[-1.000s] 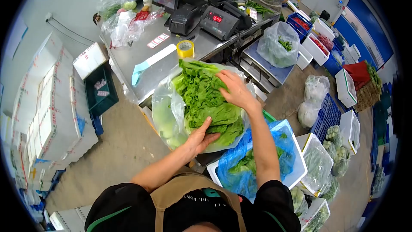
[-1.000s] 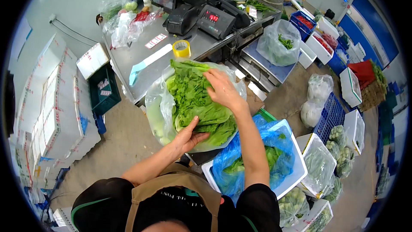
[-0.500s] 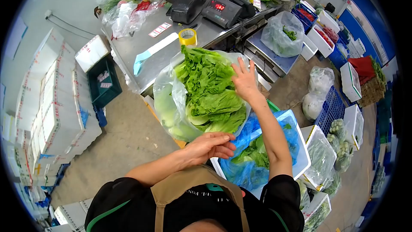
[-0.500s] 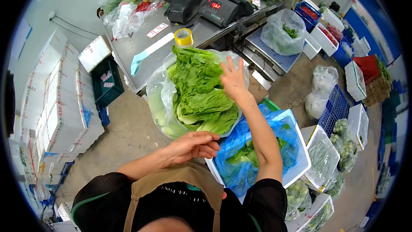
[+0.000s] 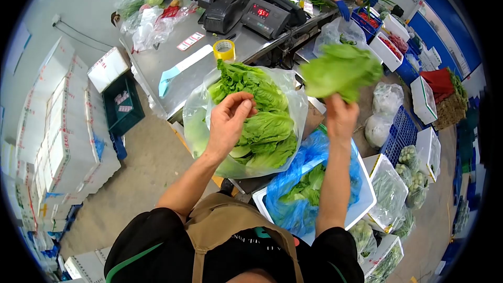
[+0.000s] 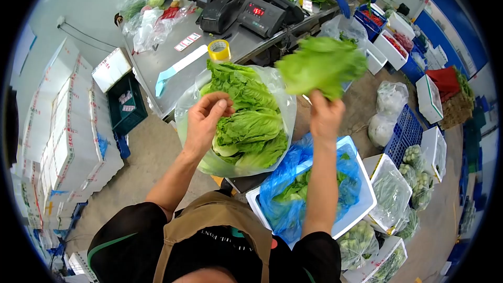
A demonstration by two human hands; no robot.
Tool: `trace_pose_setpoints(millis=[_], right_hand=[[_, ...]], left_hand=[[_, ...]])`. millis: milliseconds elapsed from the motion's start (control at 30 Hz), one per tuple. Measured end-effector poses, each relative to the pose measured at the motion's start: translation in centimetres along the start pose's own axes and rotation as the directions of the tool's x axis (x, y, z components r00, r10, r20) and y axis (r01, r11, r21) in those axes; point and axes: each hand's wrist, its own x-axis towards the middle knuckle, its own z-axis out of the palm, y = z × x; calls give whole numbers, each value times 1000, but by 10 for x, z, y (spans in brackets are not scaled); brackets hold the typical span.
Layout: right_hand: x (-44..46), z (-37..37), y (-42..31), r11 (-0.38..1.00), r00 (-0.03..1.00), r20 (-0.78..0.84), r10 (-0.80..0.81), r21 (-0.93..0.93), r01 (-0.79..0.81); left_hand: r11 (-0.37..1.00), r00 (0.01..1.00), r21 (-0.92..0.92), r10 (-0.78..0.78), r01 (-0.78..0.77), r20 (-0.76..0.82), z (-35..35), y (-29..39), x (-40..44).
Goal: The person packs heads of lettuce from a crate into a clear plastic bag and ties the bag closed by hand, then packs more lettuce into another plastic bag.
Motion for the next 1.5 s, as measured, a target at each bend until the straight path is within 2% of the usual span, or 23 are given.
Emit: trace_pose_setpoints(millis=[33, 100, 167, 200, 233, 267, 300, 333, 400, 467, 567, 633, 667, 700, 767, 867, 900, 1033, 1133, 1167, 1267, 1367, 1500], right_hand=[[-8, -12, -12, 982, 997, -76, -33, 185, 47], [-35, -64, -27, 909, 995, -90, 31, 416, 9], [-65, -89, -31, 734, 952, -305, -28, 641, 227], [-80, -123, -17, 618, 959, -149, -243, 738, 271], [-98, -124, -12, 552, 945, -251, -211, 767, 326], [-115, -123, -7, 484, 922, -347, -170, 786, 385], [-134, -132, 4, 491, 867, -495, 49, 768, 411], [-150, -143, 20, 501, 751, -607, 259, 749, 433], [-178, -151, 60, 607, 841, -433, 324, 777, 166], [-184, -122, 79, 582, 878, -221, 424, 810, -77], [-168, -58, 59, 803, 809, -196, 555, 379, -459], [-145, -25, 51, 924, 920, -104, 377, -26, -381], [-130, -11, 50, 929, 955, -30, 296, -222, -295], [-110, 3, 52, 930, 966, 71, 248, -295, -217], [-62, 26, 62, 872, 940, 280, 195, -488, -35], [1, 32, 107, 693, 829, 496, 260, -694, 198], [15, 28, 125, 632, 784, 546, 295, -727, 269], [45, 16, 148, 597, 567, 491, 662, -802, -2], [50, 22, 143, 591, 510, 512, 691, -807, 9], [50, 25, 144, 608, 541, 536, 648, -792, 57], [48, 44, 121, 495, 609, 559, 562, -818, 294], [41, 59, 91, 484, 716, 613, 334, -764, 428], [32, 66, 32, 450, 814, 574, 93, -753, 479]], left_hand=[[1000, 1000, 23, 1, -1, 0, -2, -1, 3], [991, 1000, 131, 24, -26, 16, -5, -9, 7], [943, 995, 322, 59, -84, 86, -4, -13, 7], [882, 986, 450, 74, -135, 152, -1, -14, 6], [803, 972, 563, 82, -194, 219, 4, -16, 5], [693, 928, 635, 141, -341, 345, 10, -28, 6], [560, 863, 673, 177, -484, 473, 16, -50, 6], [408, 779, 674, 193, -616, 596, 24, -69, 8], [193, 758, 742, 6, -642, 653, 43, -95, 10], [26, 738, 749, -147, -662, 658, 52, -105, 12], [-119, 725, 722, -248, -681, 643, 56, -103, 14], [-96, 747, 742, -155, -663, 647, 50, -111, 10], [-84, 754, 750, -110, -656, 648, 45, -116, 8], [-60, 746, 745, -107, -665, 657, 40, -118, 6], [-11, 731, 734, -93, -679, 676, 32, -122, 5], [-3, 764, 772, -145, -635, 628, 30, -132, 4], [-8, 763, 764, -65, -645, 643, 30, -125, 1], [-105, 753, 750, 19, -653, 658, 28, -124, -7], [-102, 764, 761, 12, -641, 645, 28, -124, -12], [-93, 763, 761, 27, -642, 646, 27, -124, -13], [-98, 761, 759, 15, -644, 648, 25, -115, -18], [-50, 759, 759, 18, -650, 651, 22, -110, -22], [87, 761, 758, 3, -646, 648, 18, -106, -21]])
